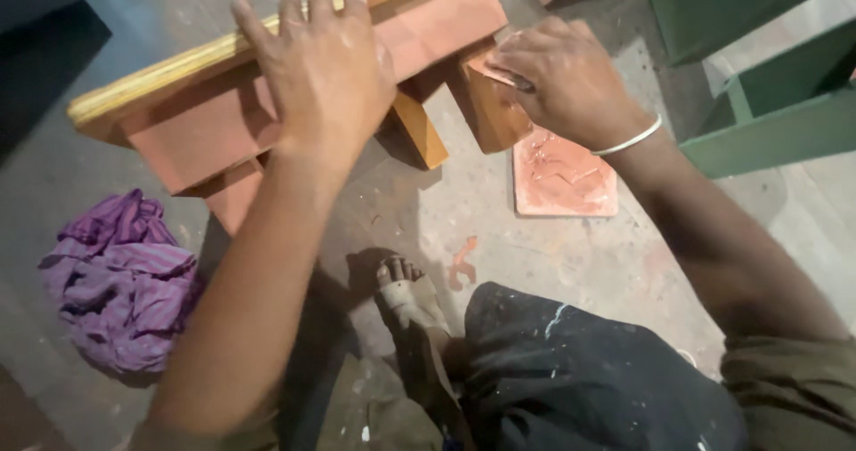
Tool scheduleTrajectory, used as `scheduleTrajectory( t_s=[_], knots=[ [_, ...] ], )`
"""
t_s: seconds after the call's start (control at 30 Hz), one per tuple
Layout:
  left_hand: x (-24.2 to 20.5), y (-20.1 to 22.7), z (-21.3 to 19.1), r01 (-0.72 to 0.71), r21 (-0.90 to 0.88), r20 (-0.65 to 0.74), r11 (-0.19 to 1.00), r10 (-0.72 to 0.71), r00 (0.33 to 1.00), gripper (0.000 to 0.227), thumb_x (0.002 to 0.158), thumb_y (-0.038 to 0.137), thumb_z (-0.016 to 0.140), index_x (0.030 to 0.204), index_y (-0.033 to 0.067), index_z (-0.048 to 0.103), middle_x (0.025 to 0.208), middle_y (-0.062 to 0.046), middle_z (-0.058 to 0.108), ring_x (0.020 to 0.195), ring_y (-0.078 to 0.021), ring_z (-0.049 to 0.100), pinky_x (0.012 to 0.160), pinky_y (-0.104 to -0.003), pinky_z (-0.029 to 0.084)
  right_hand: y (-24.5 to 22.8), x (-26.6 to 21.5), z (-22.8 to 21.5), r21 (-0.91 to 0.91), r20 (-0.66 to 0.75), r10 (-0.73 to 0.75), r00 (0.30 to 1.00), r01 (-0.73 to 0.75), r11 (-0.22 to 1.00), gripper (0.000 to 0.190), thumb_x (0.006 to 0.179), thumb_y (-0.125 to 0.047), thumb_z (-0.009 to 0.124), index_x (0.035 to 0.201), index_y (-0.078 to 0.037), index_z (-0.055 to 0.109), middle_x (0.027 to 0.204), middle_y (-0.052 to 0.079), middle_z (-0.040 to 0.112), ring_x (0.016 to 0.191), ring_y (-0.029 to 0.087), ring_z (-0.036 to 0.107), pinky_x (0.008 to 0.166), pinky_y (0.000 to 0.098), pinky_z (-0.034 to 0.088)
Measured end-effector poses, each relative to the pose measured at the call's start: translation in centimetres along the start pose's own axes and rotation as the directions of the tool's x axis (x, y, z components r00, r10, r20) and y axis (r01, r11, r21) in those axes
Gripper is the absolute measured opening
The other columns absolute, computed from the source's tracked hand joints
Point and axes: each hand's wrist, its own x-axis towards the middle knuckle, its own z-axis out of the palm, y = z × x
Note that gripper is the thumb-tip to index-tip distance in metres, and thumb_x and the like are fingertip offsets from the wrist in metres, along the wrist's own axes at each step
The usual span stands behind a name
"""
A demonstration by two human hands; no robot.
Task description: The person applies a pinkish wax to a small wooden stool using a cloth. They repeatedly dip the cloth into a container of wax and rub it onto the stool's legs and seat.
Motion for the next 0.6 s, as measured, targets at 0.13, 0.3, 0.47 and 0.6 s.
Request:
scheduleTrajectory(
  t_s=[0.13, 0.3, 0.47, 0.6],
  knots=[
    [-0.5, -0.4, 1.0, 0.032, -0.062, 0.121, 0.998, -0.024, 0.992, 0.055, 0.097, 0.029, 0.063, 0.144, 0.0012, 0.058, 0.147, -0.024, 0.055, 0.139, -0.0419, 0.049, 0.114, -0.074, 0.016, -2.0, -3.7, 1.0, -0.117, 0.096, 0.024, 0.995, -0.013, 0.993, 0.032, 0.087, -0.008, 0.070, 0.116, -0.019, 0.077, 0.123, 0.003, 0.073, 0.117, 0.024, 0.063, 0.095, 0.0425, 0.047],
    [1.0, 2.6, 1.4, -0.021, 0.037, 0.013, 0.999, 0.021, 1.000, 0.062, 0.094, 0.032, 0.064, 0.142, -0.0062, 0.055, 0.150, -0.025, 0.052, 0.137, -0.0417, 0.048, 0.114, -0.069, 0.018, -4.0, -5.6, -1.1, 0.002, 0.019, 0.100, 0.995, -0.100, 0.995, 0.040, 0.081, -0.014, 0.074, 0.121, -0.018, 0.076, 0.127, 0.006, 0.071, 0.117, 0.029, 0.061, 0.096, 0.0425, 0.047],
    [0.5, 2.8, 2.0, -0.028, 0.060, 0.017, 0.998, 0.027, 0.999, 0.066, 0.091, 0.028, 0.065, 0.146, -0.0078, 0.053, 0.151, -0.023, 0.052, 0.140, -0.0391, 0.047, 0.115, -0.068, 0.019, -0.3, -0.8, 0.3, -0.059, -0.105, -0.038, 0.994, 0.032, 0.998, 0.034, 0.094, -0.013, 0.074, 0.127, -0.009, 0.071, 0.133, 0.006, 0.069, 0.125, 0.026, 0.060, 0.105, 0.0413, 0.046],
    [1.0, 2.3, 1.5, -0.032, 0.021, -0.029, 0.999, 0.033, 0.999, 0.066, 0.085, 0.028, 0.068, 0.140, -0.0070, 0.057, 0.147, -0.022, 0.054, 0.135, -0.0375, 0.049, 0.110, -0.071, 0.019, 0.4, 1.4, 1.5, -0.083, -0.056, -0.070, 0.996, 0.066, 0.994, 0.037, 0.086, -0.014, 0.075, 0.123, -0.010, 0.072, 0.124, 0.005, 0.072, 0.119, 0.024, 0.063, 0.099, 0.0415, 0.046]
  ],
)
